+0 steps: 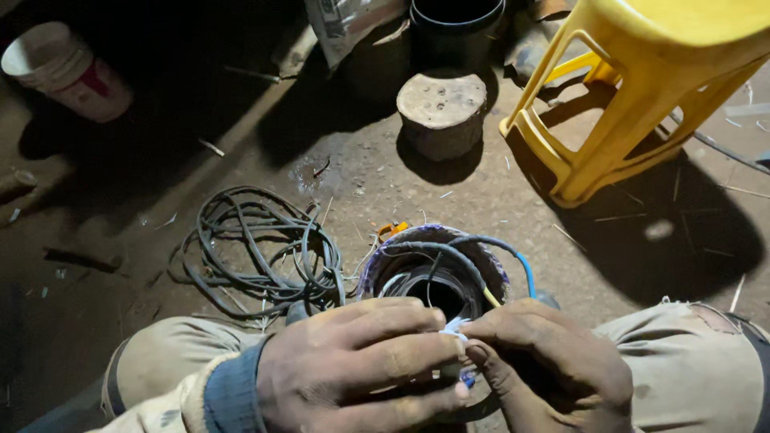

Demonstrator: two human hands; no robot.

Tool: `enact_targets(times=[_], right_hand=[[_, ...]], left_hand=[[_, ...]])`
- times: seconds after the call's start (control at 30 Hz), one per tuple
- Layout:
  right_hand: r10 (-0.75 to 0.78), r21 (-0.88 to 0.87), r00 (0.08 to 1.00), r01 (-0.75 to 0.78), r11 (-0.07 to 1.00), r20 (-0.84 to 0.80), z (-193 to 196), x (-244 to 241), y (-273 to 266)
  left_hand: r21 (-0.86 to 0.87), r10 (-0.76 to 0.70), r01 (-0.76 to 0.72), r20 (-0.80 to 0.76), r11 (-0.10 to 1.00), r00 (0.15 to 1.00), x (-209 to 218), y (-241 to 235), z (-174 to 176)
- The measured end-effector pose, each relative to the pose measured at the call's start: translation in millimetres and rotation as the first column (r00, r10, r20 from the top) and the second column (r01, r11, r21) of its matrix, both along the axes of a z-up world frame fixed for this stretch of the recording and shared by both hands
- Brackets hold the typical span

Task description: The person sits on the ground and wraps white electrical tape around a bundle of wires held in their hands. They repeatedly wind the tape around the wire bundle, adjusting the grip and the tape roll to continue the wrapping process.

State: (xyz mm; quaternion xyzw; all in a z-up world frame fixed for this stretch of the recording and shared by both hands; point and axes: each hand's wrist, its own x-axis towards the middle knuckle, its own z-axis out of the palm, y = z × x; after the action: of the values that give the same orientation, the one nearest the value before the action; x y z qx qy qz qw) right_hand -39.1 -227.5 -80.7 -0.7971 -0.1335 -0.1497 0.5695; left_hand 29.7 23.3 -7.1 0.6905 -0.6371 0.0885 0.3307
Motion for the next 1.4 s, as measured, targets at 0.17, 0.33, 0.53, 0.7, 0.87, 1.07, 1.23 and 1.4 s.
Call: enact_targets(times=[0.17,0.33,0.53,0.7,0.87,1.07,1.23,1.4], right_hand=[[-0.11,-0.055,0.994,0.111,0.992,0.021,-10.8,-8.8,-3.8],[0.074,0.003,0.997,-0.074,0.997,0.025,-14.8,2.0,-20.7],[0.101,-0.071,0.994,-0.097,0.993,0.052,-2.8,3.0,-13.1],[0.083,-0.003,0.996,-0.083,0.997,-0.028,20.4,13.8,-2.6],[0.114,0.047,0.99,-0.111,0.993,-0.086,26.5,14.6,2.1],[-0.011,-0.061,0.999,0.014,0.998,0.053,2.3,-11.7,0.8],[0.07,-0.032,0.996,-0.068,0.997,0.061,-4.7,3.0,-14.1],[0.201,-0.008,0.98,-0.201,0.98,0.006,13.4,5.3,-8.7]], left_hand=[[-0.102,0.453,-0.469,-0.145,0.877,0.879,-14.9,-12.2,-28.8],[-0.033,0.46,-0.475,-0.204,0.879,0.864,-9.3,-30.3,-19.1],[-0.031,0.241,-0.303,-0.53,0.952,0.813,-12.5,-27.9,14.5],[-0.114,0.229,-0.275,-0.312,0.955,0.922,-10.2,-33.5,26.5],[0.012,0.011,-0.011,0.034,1.0,0.999,0.2,-7.3,11.9],[-0.139,0.425,-0.468,-0.256,0.873,0.868,-16.5,-19.0,-17.9],[-0.099,0.416,-0.45,-0.246,0.888,0.875,-16.8,-28.0,-6.1],[-0.115,0.278,-0.39,-0.523,0.914,0.806,-23.4,-33.5,8.0]])
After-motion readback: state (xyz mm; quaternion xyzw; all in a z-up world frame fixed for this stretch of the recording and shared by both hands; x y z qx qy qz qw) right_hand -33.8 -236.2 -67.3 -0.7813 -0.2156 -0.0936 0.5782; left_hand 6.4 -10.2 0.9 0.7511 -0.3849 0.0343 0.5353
